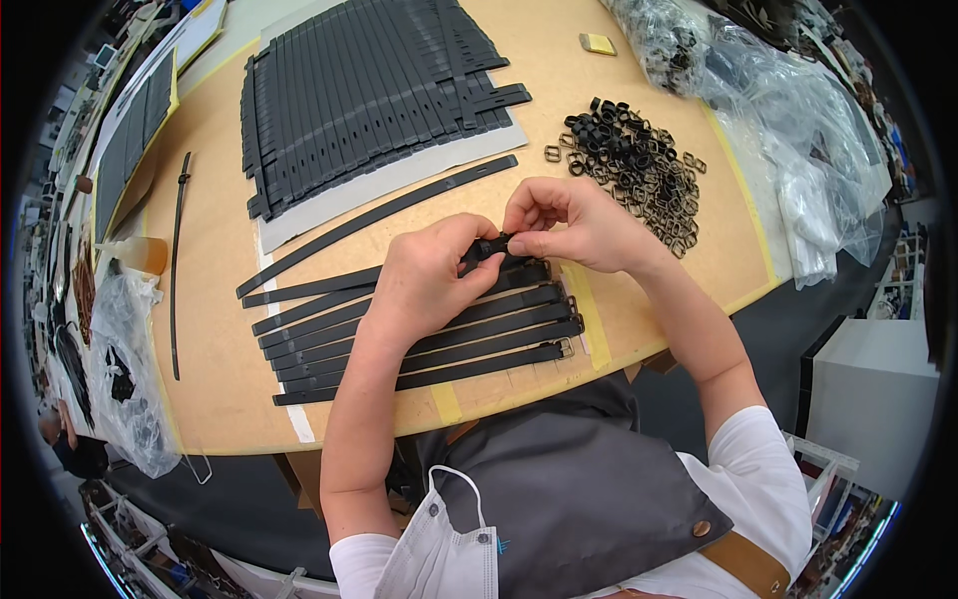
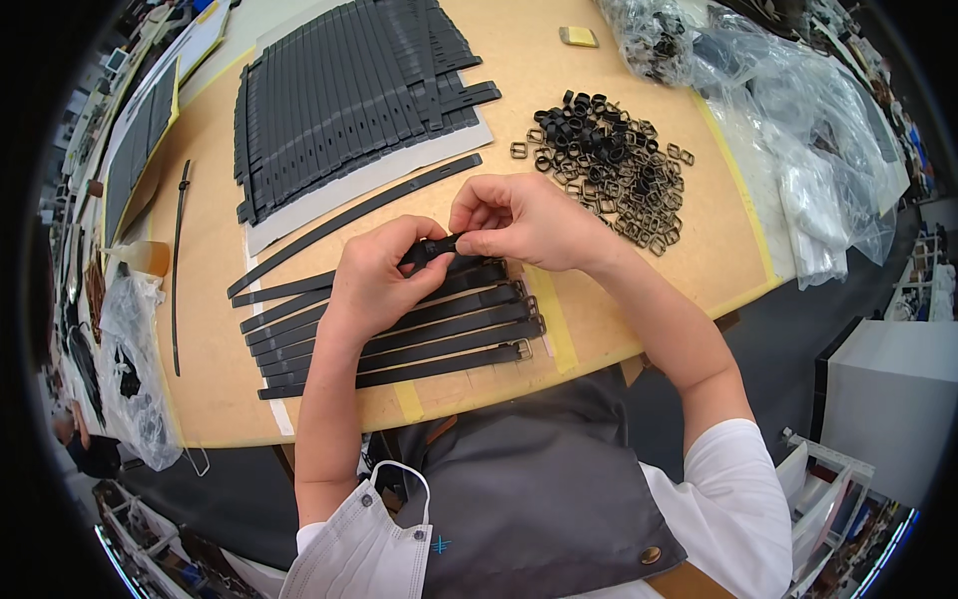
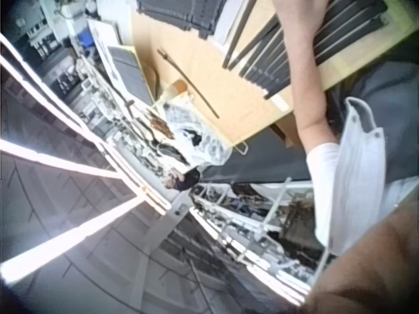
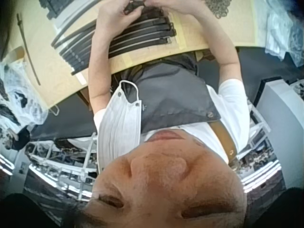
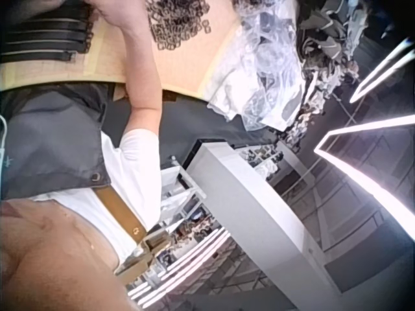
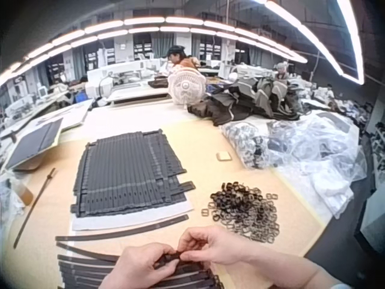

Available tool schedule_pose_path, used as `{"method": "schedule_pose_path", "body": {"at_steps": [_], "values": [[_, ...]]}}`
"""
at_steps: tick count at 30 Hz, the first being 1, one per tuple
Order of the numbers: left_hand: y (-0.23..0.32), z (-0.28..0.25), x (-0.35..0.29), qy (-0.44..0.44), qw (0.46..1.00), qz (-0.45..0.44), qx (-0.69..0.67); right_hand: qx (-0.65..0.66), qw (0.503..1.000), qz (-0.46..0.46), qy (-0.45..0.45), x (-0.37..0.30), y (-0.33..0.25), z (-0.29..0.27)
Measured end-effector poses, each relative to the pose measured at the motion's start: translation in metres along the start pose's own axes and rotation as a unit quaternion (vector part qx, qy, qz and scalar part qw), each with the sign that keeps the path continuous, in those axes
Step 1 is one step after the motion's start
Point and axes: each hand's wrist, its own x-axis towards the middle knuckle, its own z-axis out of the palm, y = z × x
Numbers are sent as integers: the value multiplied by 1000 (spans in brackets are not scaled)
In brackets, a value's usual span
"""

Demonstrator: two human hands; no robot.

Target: The person repeatedly picks up black leather straps and metal buckles from a workbench, inserts the buckle prong through the strap's end, and secures it by hand. Completed straps are placed in a growing stack on the table.

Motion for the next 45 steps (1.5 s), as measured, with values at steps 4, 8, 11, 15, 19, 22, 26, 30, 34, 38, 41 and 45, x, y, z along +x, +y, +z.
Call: {"method": "schedule_pose_path", "body": {"at_steps": [4,8,11,15,19,22,26,30,34,38,41,45], "values": [[-1,2,-1,-15,999,25,-22,-7,1000,13,-19,0,-2,-3],[-3,4,-1,-18,998,54,-18,-10,999,34,-12,-1,-5,-1],[-1,3,0,-26,998,56,-15,-25,999,28,-13,1,-3,2],[8,-4,2,8,1000,26,-12,93,995,-25,22,5,7,4],[6,-8,0,21,998,1,-52,111,991,-64,30,5,11,4],[3,-10,-2,16,997,-20,-79,162,986,3,33,1,-5,-3],[9,-16,-1,54,994,-10,-94,283,959,27,-2,-2,-2,-24],[11,-19,-2,69,995,-2,-77,268,961,-14,-65,-5,2,-27],[15,-16,-2,74,994,1,-75,225,970,-4,-90,-2,8,-22],[12,-9,-5,64,995,24,-70,158,981,-109,-17,2,9,4],[12,-8,-6,42,997,45,-46,62,997,-22,-30,-3,2,11],[10,-5,-5,24,998,53,-33,-35,999,0,-24,-5,-6,17]]}}
